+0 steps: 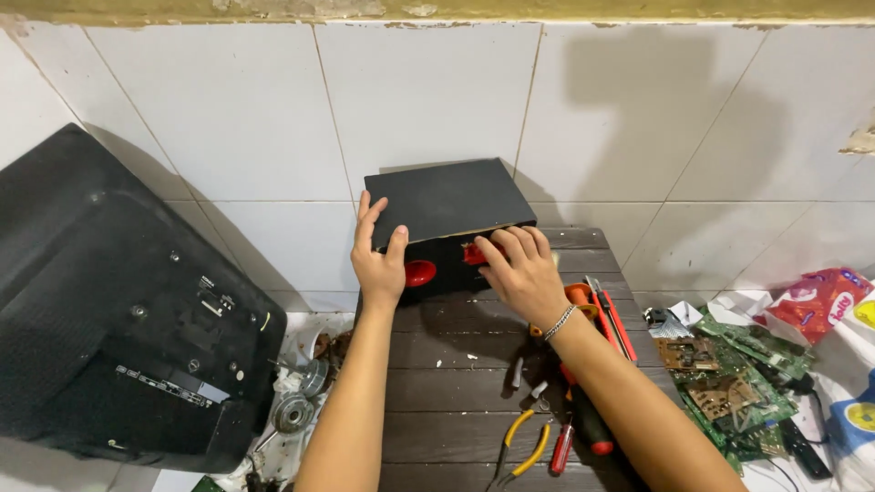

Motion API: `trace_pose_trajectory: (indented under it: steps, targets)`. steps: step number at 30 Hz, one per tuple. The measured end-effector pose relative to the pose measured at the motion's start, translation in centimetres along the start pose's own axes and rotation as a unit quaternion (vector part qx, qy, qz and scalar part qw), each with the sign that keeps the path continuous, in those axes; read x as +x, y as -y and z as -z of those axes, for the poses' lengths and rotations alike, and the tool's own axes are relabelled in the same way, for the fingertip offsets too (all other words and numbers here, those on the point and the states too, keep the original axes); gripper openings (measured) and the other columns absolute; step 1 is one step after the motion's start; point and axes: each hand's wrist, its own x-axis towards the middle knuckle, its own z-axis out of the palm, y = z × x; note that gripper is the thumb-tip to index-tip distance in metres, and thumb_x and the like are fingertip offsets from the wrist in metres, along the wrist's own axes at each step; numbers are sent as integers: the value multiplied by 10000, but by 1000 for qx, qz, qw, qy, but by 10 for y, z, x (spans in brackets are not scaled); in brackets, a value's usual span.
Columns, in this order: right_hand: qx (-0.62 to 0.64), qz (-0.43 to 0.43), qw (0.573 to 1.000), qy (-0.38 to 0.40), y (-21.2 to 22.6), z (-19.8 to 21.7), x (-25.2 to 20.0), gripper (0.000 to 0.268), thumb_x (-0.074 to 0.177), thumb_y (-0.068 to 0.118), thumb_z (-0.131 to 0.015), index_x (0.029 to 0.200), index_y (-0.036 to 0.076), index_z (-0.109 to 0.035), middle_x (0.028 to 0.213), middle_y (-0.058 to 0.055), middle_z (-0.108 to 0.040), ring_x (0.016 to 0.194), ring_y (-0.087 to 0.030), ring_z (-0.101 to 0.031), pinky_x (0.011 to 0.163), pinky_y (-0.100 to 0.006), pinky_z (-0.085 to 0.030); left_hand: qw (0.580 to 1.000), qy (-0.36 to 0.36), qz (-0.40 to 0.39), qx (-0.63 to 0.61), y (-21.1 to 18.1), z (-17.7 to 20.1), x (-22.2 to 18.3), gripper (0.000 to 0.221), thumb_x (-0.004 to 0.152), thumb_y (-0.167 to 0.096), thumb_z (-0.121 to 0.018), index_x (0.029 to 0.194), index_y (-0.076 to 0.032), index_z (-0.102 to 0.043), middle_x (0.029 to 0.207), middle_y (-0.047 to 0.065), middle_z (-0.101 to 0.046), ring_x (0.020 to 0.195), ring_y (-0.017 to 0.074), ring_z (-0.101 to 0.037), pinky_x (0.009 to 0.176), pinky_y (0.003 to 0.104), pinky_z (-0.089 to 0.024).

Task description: Assembling and repairing a speaker box by soldering wires to circuit boards and installing components into the housing.

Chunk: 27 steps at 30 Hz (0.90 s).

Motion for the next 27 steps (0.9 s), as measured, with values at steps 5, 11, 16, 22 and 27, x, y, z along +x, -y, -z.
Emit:
trace_pose_trajectory:
  steps: [5, 11, 16, 22, 27]
  targets:
    - [-18, -44, 999, 15, 13, -9, -2, 388, 909, 239, -703, 1255, 84, -624, 1135, -123, -575, 1126, -327, -572, 1078, -497, -406, 1000, -2, 4, -7, -1, 2, -2, 459, 904, -282, -689, 1339, -141, -658, 1586, 134, -470, 1454, 347, -436, 1187, 460, -368]
    - [-27, -49, 998, 15, 10, -13, 1, 395, 836, 239, -761, 1169, 76, -624, 1118, -132, -583, 1095, -329, -579, 1040, -500, -416, 1000, -1, -3, -14, -3, 0, 1, 440, 910, -253, -692, 1333, -138, -659, 1588, 136, -464, 1460, 349, -426, 1188, 455, -367]
    - [-15, -25, 1000, -10, 4, -16, -7, 332, 887, 237, -709, 1172, 82, -640, 1137, -129, -611, 1090, -325, -586, 1015, -497, -432, 1000, 1, -3, -17, -3, 0, 0, 435, 916, -261, -685, 1329, -128, -655, 1588, 145, -459, 1462, 359, -420, 1188, 461, -367]
    - [50, 17, 998, -31, -6, -9, -12, 420, 819, 165, -731, 1224, 75, -667, 1069, -134, -572, 989, -328, -597, 961, -511, -493, 1000, 4, -5, -17, -3, 1, 1, 436, 916, -269, -687, 1325, -121, -654, 1588, 151, -458, 1460, 370, -417, 1183, 473, -368]
    - [64, 33, 997, -33, -7, 6, -16, 424, 799, 148, -753, 1211, 96, -666, 1066, -126, -562, 988, -328, -607, 969, -511, -504, 1000, 5, -6, -18, -3, 2, 1, 427, 911, -261, -690, 1314, -123, -658, 1592, 147, -451, 1461, 365, -420, 1187, 471, -365]
